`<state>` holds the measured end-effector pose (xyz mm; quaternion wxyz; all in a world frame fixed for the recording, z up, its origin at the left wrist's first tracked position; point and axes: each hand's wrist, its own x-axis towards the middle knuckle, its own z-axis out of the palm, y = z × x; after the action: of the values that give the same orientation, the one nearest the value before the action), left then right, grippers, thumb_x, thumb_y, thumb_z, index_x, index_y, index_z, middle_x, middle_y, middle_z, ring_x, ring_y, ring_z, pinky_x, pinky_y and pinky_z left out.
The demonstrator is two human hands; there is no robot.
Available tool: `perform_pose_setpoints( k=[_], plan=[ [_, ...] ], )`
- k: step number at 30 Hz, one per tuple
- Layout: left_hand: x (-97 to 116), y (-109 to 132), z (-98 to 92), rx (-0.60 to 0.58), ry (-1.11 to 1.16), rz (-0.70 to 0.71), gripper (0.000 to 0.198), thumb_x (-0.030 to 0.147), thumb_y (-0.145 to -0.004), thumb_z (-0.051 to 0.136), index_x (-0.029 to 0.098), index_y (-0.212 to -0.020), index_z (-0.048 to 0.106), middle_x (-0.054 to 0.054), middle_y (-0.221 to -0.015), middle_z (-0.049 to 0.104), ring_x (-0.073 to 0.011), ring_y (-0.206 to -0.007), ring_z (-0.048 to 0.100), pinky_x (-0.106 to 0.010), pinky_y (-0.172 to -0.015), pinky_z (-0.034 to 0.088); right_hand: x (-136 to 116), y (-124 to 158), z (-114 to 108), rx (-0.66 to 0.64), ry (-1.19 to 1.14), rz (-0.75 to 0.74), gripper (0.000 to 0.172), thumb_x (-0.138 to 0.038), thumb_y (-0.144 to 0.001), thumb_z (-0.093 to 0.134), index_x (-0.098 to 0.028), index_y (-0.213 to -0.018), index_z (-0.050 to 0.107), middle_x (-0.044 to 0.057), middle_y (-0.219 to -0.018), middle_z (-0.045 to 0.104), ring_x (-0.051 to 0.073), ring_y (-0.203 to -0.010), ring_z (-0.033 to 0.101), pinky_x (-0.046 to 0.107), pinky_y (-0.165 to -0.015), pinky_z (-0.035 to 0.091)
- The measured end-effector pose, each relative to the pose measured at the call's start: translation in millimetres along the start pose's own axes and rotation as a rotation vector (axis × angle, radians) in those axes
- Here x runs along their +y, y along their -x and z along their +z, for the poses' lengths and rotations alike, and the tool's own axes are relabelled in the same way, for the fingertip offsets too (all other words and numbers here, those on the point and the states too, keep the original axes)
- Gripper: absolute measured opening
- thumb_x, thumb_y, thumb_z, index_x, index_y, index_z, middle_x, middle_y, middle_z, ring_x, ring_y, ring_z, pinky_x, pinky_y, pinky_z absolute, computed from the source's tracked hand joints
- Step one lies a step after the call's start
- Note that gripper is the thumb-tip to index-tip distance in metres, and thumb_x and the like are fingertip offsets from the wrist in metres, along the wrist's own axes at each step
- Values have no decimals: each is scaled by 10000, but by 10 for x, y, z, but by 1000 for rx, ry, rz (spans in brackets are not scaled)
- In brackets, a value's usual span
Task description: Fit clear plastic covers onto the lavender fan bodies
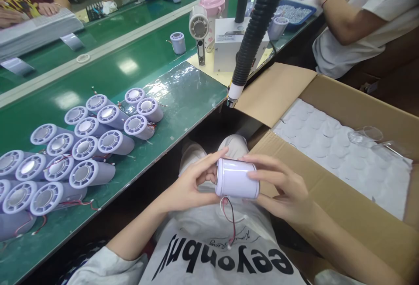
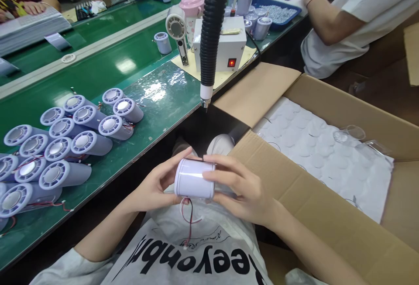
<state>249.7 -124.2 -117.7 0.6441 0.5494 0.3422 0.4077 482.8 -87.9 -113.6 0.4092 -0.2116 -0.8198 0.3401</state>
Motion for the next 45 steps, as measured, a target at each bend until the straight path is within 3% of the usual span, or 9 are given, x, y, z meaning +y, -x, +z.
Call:
perform_pose_setpoints(
  k=[5,8,12,18,22,25,30,38,45],
  plan=[
    [-425,-100,121,269,258,-103,755,281,-715,786,289,-1402,473,-78,-1445,487,-277,-1293,487,-360,-1077,401,141,110,411,68,-242,429,572,-238,-806,737,-261,-1247,373,157,-1434,439,270,-1277,500,413,-926,553],
    [-746,-186,251,467,458,-194,761,256,-700,796,290,-1390,476,-64,-1362,565,-234,-1202,556,-341,-1041,420,340,155,701,86,-113,600,653,-245,-764,721,-205,-1305,358,178,-1365,505,285,-1226,541,428,-951,524],
    [-1107,-311,373,700,605,-250,476,311,-705,784,154,-1126,627,-81,-1056,686,-205,-1012,632,-318,-950,458,606,196,955,84,144,847,551,-243,-786,626,-134,-1301,463,169,-1130,665,323,-1019,654,460,-858,542],
    [-1398,-471,336,870,571,-225,411,448,-766,697,154,-1028,580,-48,-912,660,-147,-828,630,-270,-819,481,715,165,1154,114,215,845,555,-245,-761,649,-131,-1287,515,202,-1204,634,369,-1066,630,516,-895,507],
    [-1239,-363,117,761,533,-191,599,426,-626,823,166,-1116,598,-64,-985,677,-159,-866,633,-253,-806,480,600,159,1082,165,202,765,602,-238,-756,670,-154,-1327,501,173,-1252,612,337,-1120,606,489,-936,503],
    [-967,-168,-141,484,500,-196,853,308,-422,929,165,-1202,614,-109,-1097,676,-214,-953,640,-289,-842,503,478,197,892,119,88,532,577,-212,-748,708,-208,-1301,542,113,-1291,597,280,-1175,577,428,-1006,476],
    [-510,-1,-363,62,107,-136,706,90,-514,873,188,-1170,632,-110,-1164,640,-220,-992,647,-326,-887,529,333,243,587,-39,13,233,539,-208,-804,716,-266,-1295,502,96,-1329,569,257,-1222,543,447,-1024,458],
    [-349,-1,-334,225,-140,184,504,168,-627,803,216,-1066,560,-41,-1062,568,-162,-935,591,-230,-765,507,216,217,176,132,220,12,568,-87,-827,644,-284,-1312,422,116,-1331,530,274,-1195,541,486,-958,483],
    [-404,96,-232,190,-212,-137,368,318,-743,718,201,-1029,516,-7,-889,553,-119,-722,529,-205,-621,412,119,165,-9,132,428,-43,545,9,-823,566,-293,-1274,516,82,-1250,533,245,-1086,559,421,-859,528]
  ],
)
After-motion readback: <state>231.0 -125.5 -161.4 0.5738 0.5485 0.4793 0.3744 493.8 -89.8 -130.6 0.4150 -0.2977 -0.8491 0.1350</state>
